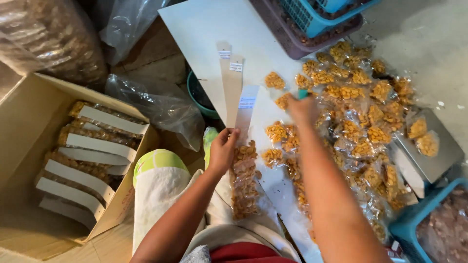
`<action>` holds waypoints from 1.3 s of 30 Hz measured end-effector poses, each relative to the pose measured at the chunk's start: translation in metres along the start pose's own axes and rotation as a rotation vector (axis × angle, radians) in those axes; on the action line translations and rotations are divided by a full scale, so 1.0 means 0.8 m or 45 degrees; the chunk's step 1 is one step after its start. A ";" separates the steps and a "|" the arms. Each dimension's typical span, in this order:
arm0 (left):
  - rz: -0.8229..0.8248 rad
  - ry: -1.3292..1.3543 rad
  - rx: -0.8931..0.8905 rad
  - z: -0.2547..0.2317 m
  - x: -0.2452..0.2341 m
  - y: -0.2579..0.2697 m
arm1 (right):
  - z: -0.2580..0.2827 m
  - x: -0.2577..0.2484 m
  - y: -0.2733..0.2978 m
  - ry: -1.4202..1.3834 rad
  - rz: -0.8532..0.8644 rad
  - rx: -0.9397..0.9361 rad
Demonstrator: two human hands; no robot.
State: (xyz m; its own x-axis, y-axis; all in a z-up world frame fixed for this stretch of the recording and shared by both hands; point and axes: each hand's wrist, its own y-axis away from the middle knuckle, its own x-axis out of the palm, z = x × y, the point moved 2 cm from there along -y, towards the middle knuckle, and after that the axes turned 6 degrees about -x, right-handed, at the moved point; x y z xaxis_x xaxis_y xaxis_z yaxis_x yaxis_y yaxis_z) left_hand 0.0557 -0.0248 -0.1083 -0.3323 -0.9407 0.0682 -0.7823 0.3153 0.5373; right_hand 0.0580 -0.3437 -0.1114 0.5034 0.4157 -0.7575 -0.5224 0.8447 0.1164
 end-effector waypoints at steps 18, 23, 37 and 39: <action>0.203 0.175 0.125 -0.027 0.008 0.001 | 0.116 -0.116 0.171 -0.205 1.050 -0.759; 0.258 0.338 0.222 -0.042 0.003 0.028 | 0.106 -0.053 0.200 -0.428 0.476 -0.894; 0.135 0.031 0.419 -0.044 0.007 0.052 | 0.116 -0.053 0.192 -0.468 0.444 -0.821; 0.111 0.000 0.446 -0.052 0.007 0.061 | 0.128 -0.056 0.192 -0.458 0.444 -0.802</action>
State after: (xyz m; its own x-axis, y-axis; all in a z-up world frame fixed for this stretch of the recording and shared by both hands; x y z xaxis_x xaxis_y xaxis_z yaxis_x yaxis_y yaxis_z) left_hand 0.0374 -0.0199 -0.0467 -0.4056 -0.9085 0.1007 -0.8841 0.4179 0.2090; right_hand 0.0261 -0.1983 0.0058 0.3746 0.7942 -0.4784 -0.9264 0.3420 -0.1577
